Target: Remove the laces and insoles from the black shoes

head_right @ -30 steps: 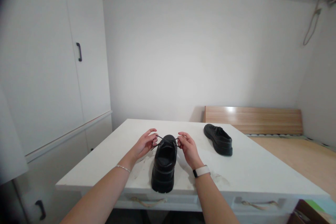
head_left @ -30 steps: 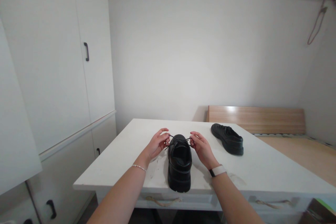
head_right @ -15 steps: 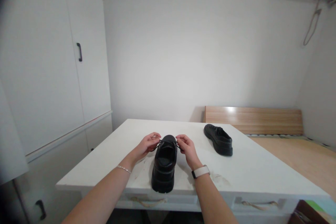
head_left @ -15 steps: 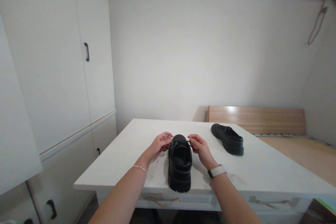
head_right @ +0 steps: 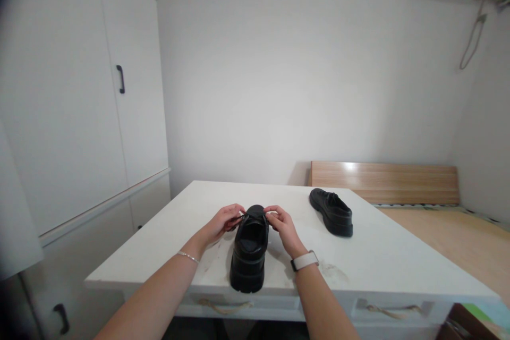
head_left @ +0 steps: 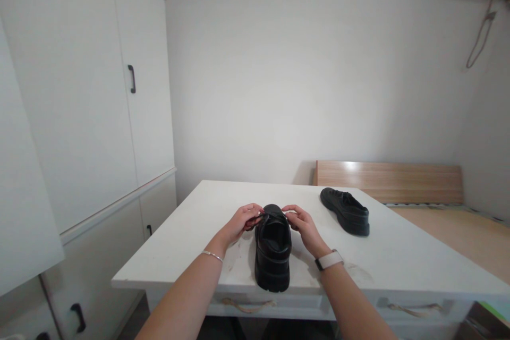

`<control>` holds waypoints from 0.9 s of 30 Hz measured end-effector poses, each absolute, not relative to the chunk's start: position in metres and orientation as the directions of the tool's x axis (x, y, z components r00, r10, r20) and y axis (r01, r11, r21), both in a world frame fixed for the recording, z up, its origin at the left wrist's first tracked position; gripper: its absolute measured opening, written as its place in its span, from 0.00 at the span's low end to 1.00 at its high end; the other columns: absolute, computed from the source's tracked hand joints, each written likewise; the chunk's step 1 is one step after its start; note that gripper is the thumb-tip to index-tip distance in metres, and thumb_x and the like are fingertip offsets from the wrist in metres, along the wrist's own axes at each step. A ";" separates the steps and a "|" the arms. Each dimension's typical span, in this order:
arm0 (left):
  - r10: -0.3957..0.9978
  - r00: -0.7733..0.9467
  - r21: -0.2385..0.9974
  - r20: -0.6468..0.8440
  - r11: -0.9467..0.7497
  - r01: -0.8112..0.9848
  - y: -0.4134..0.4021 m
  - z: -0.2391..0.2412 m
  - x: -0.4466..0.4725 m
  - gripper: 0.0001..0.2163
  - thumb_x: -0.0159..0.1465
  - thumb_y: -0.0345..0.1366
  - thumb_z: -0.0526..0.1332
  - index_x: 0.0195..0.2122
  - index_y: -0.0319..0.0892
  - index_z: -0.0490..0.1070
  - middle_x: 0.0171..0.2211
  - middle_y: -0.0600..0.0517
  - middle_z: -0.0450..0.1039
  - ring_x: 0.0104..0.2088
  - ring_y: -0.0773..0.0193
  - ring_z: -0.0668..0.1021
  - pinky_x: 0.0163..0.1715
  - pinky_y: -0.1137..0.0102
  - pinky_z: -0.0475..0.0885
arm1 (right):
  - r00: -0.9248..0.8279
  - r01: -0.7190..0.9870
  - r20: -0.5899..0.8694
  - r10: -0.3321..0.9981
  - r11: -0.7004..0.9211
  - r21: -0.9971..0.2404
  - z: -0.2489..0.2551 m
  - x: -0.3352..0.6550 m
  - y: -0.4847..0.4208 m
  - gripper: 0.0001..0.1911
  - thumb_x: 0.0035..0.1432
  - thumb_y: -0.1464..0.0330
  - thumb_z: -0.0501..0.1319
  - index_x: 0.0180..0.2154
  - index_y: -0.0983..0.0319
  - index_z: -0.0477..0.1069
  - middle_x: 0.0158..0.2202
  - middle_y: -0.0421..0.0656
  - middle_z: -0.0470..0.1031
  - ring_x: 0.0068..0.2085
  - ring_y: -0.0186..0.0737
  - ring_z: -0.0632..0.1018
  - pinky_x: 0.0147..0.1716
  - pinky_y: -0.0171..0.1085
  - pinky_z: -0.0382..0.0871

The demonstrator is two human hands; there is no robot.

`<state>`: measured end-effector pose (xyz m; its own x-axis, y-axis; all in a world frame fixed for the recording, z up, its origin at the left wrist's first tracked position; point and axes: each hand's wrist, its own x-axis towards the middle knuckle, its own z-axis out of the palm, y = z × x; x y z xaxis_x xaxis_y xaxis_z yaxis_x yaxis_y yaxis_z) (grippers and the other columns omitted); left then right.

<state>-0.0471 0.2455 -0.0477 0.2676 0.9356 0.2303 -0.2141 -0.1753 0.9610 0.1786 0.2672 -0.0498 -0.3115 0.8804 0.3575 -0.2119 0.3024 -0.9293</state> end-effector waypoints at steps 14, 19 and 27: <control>0.925 0.183 0.852 0.333 -0.212 -0.479 0.247 -0.045 -0.052 0.14 0.57 0.44 0.68 0.31 0.40 0.69 0.15 0.60 0.60 0.20 0.73 0.63 0.26 0.76 0.61 | -0.124 -0.607 0.372 0.920 0.227 -0.762 -0.040 0.190 0.267 0.16 0.49 0.61 0.70 0.40 0.58 0.74 0.23 0.34 0.63 0.27 0.33 0.68 0.31 0.35 0.66; 0.926 0.183 0.841 0.330 -0.201 -0.503 0.247 -0.044 -0.055 0.15 0.62 0.49 0.60 0.31 0.41 0.67 0.11 0.62 0.54 0.15 0.73 0.55 0.20 0.76 0.56 | -0.161 -0.630 0.347 0.924 0.175 -0.757 -0.037 0.195 0.266 0.15 0.51 0.59 0.67 0.39 0.60 0.75 0.20 0.30 0.53 0.16 0.24 0.52 0.15 0.30 0.49; 0.936 0.234 0.927 0.261 -0.176 -0.331 0.249 -0.052 -0.051 0.13 0.58 0.42 0.67 0.40 0.40 0.71 0.18 0.58 0.68 0.14 0.76 0.60 0.17 0.76 0.50 | -0.227 -0.470 0.292 0.929 0.158 -0.868 -0.043 0.183 0.268 0.17 0.46 0.60 0.72 0.37 0.61 0.76 0.20 0.34 0.63 0.19 0.27 0.61 0.16 0.29 0.53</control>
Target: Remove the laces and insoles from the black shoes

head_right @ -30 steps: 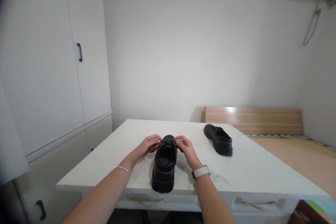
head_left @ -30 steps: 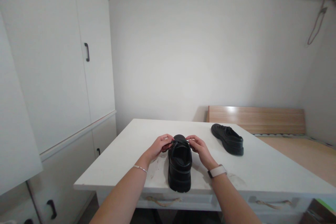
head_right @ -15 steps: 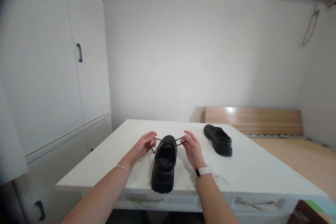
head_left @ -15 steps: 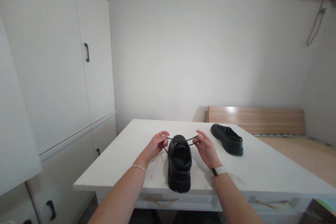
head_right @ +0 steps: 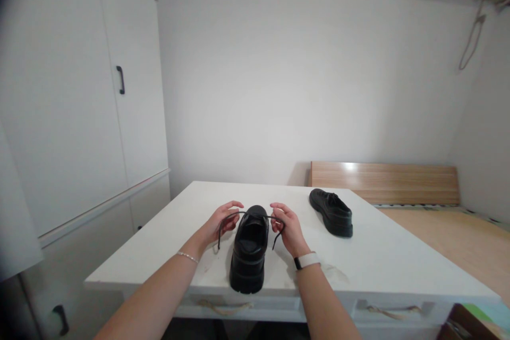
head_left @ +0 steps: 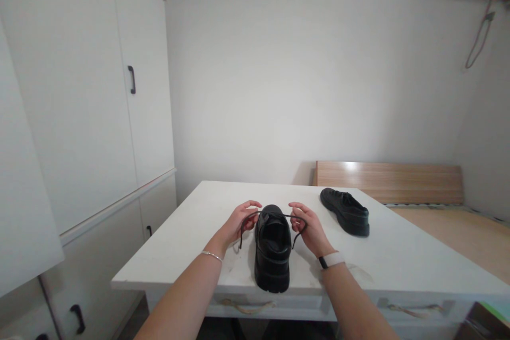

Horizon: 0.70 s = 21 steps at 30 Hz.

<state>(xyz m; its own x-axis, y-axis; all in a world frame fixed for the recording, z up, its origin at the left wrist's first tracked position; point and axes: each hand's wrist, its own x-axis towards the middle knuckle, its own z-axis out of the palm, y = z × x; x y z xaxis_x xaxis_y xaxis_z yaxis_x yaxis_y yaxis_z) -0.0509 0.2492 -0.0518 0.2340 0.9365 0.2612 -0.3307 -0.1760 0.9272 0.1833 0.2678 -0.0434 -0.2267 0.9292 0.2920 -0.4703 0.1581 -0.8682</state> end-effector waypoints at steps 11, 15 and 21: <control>0.939 0.193 0.953 0.285 -0.257 -0.160 0.257 -0.064 -0.046 0.16 0.53 0.44 0.72 0.32 0.36 0.74 0.27 0.52 0.73 0.27 0.68 0.72 0.29 0.72 0.63 | -0.291 -0.205 0.310 0.905 0.257 -0.944 -0.053 0.177 0.270 0.20 0.44 0.53 0.73 0.28 0.63 0.75 0.24 0.39 0.72 0.25 0.34 0.70 0.22 0.33 0.62; 0.932 0.192 0.949 0.308 -0.284 -0.139 0.257 -0.063 -0.046 0.16 0.54 0.45 0.72 0.33 0.36 0.75 0.27 0.51 0.73 0.28 0.67 0.72 0.30 0.72 0.64 | -0.280 -0.160 0.338 0.899 0.303 -0.939 -0.056 0.176 0.275 0.21 0.45 0.51 0.72 0.28 0.63 0.74 0.22 0.39 0.71 0.23 0.33 0.69 0.22 0.34 0.63; 0.921 0.176 0.936 0.349 -0.333 -0.113 0.255 -0.062 -0.044 0.15 0.55 0.44 0.71 0.32 0.36 0.75 0.26 0.52 0.72 0.27 0.67 0.71 0.30 0.71 0.64 | -0.242 -0.092 0.382 0.892 0.371 -0.924 -0.061 0.174 0.280 0.23 0.47 0.49 0.69 0.29 0.63 0.73 0.21 0.38 0.69 0.21 0.33 0.67 0.20 0.33 0.61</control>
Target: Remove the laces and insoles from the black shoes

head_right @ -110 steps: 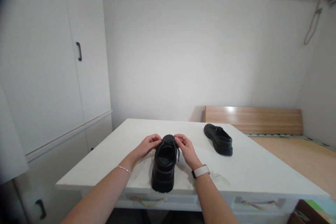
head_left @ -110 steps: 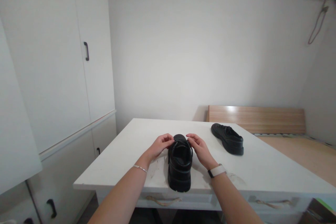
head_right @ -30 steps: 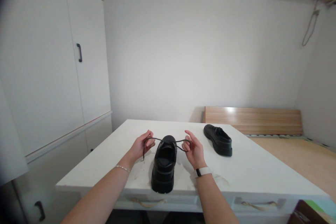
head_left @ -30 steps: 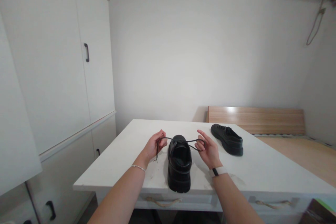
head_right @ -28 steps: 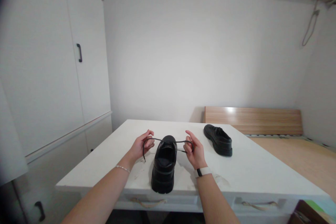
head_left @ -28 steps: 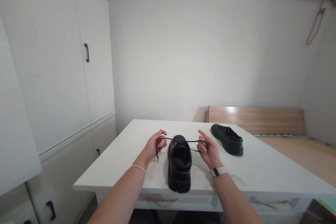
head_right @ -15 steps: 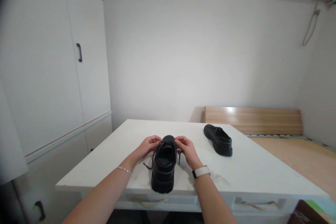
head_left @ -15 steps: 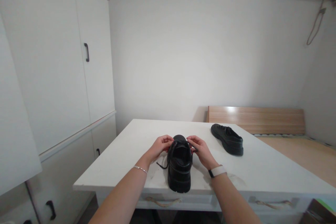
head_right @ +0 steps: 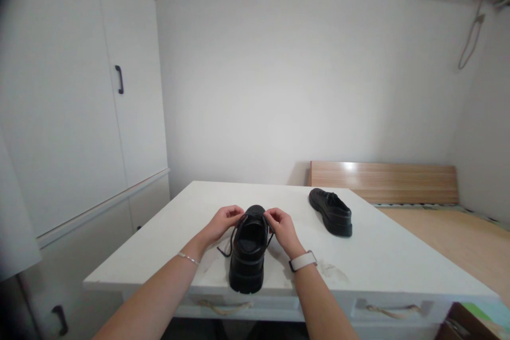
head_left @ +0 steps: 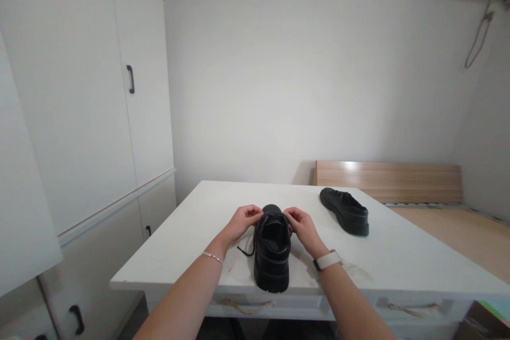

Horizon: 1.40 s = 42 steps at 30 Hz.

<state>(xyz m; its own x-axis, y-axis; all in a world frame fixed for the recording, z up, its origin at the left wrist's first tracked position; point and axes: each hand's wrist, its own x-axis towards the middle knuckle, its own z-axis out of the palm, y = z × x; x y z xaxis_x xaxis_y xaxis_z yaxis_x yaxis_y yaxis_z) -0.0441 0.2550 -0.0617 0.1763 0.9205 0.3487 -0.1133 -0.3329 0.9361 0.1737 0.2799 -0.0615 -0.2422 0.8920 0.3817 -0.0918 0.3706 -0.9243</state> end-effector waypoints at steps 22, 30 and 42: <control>0.921 0.122 0.928 0.369 -0.357 -0.107 0.253 -0.058 -0.042 0.13 0.56 0.43 0.69 0.31 0.38 0.73 0.23 0.55 0.69 0.25 0.68 0.69 0.27 0.72 0.60 | -0.153 -0.015 0.488 0.860 0.491 -0.871 -0.064 0.173 0.278 0.19 0.52 0.50 0.66 0.29 0.60 0.71 0.26 0.41 0.71 0.24 0.36 0.67 0.19 0.35 0.59; 0.919 0.194 0.936 0.344 -0.321 -0.143 0.253 -0.059 -0.043 0.15 0.54 0.43 0.71 0.36 0.39 0.72 0.31 0.53 0.72 0.32 0.66 0.73 0.33 0.71 0.64 | -0.228 -0.136 0.479 0.848 0.459 -0.878 -0.053 0.174 0.267 0.17 0.50 0.53 0.69 0.33 0.59 0.72 0.29 0.40 0.72 0.27 0.37 0.69 0.24 0.35 0.62; 0.921 0.130 0.923 0.368 -0.346 -0.168 0.253 -0.058 -0.043 0.13 0.56 0.43 0.70 0.33 0.39 0.73 0.28 0.53 0.73 0.31 0.65 0.73 0.34 0.71 0.65 | -0.142 -0.137 0.511 0.847 0.495 -0.858 -0.062 0.169 0.276 0.18 0.53 0.52 0.66 0.36 0.57 0.67 0.28 0.39 0.70 0.29 0.39 0.69 0.29 0.38 0.63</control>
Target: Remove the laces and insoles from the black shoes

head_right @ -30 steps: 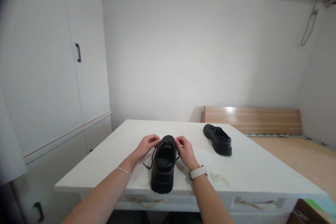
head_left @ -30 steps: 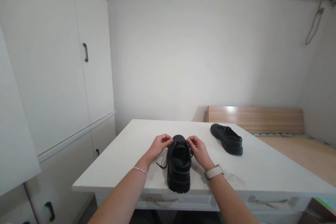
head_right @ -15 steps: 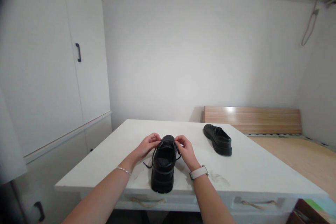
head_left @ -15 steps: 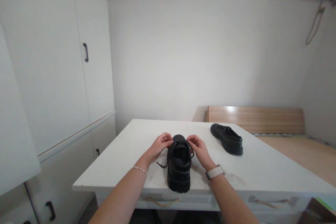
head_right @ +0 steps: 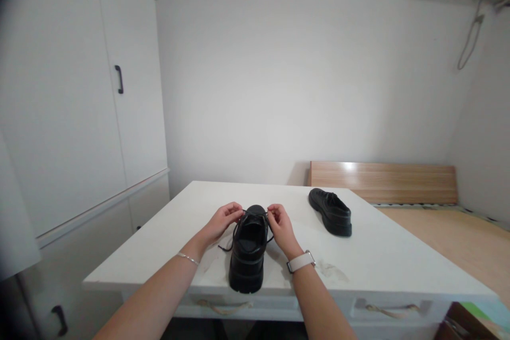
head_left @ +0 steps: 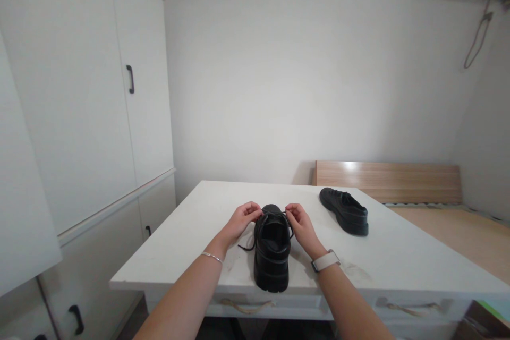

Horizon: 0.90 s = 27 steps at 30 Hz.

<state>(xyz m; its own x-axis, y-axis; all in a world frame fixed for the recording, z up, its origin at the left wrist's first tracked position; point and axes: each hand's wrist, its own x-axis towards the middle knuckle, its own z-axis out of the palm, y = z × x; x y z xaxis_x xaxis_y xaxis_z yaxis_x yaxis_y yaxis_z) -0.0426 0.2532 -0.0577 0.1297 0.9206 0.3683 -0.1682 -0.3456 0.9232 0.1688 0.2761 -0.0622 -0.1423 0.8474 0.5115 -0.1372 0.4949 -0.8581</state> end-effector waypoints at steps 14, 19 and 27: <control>0.935 0.115 0.854 0.337 -0.252 -0.454 0.247 -0.049 -0.047 0.17 0.55 0.35 0.70 0.42 0.43 0.66 0.33 0.53 0.76 0.36 0.63 0.78 0.45 0.65 0.70 | -0.104 -0.190 0.485 0.868 0.461 -0.867 -0.057 0.171 0.276 0.19 0.50 0.52 0.68 0.36 0.57 0.66 0.26 0.38 0.68 0.27 0.39 0.70 0.27 0.39 0.65; 0.938 0.108 0.842 0.330 -0.241 -0.483 0.248 -0.051 -0.047 0.17 0.56 0.35 0.70 0.43 0.44 0.65 0.33 0.53 0.75 0.37 0.62 0.80 0.45 0.64 0.70 | -0.110 -0.211 0.473 0.874 0.444 -0.871 -0.056 0.171 0.273 0.18 0.51 0.54 0.67 0.36 0.57 0.67 0.26 0.36 0.67 0.25 0.36 0.68 0.26 0.37 0.63; 0.937 0.098 0.863 0.336 -0.264 -0.431 0.250 -0.053 -0.047 0.14 0.55 0.36 0.70 0.40 0.42 0.69 0.29 0.56 0.70 0.29 0.70 0.73 0.35 0.72 0.67 | -0.097 -0.231 0.463 0.881 0.433 -0.871 -0.059 0.171 0.276 0.18 0.50 0.53 0.68 0.34 0.58 0.68 0.24 0.37 0.68 0.26 0.37 0.69 0.27 0.38 0.64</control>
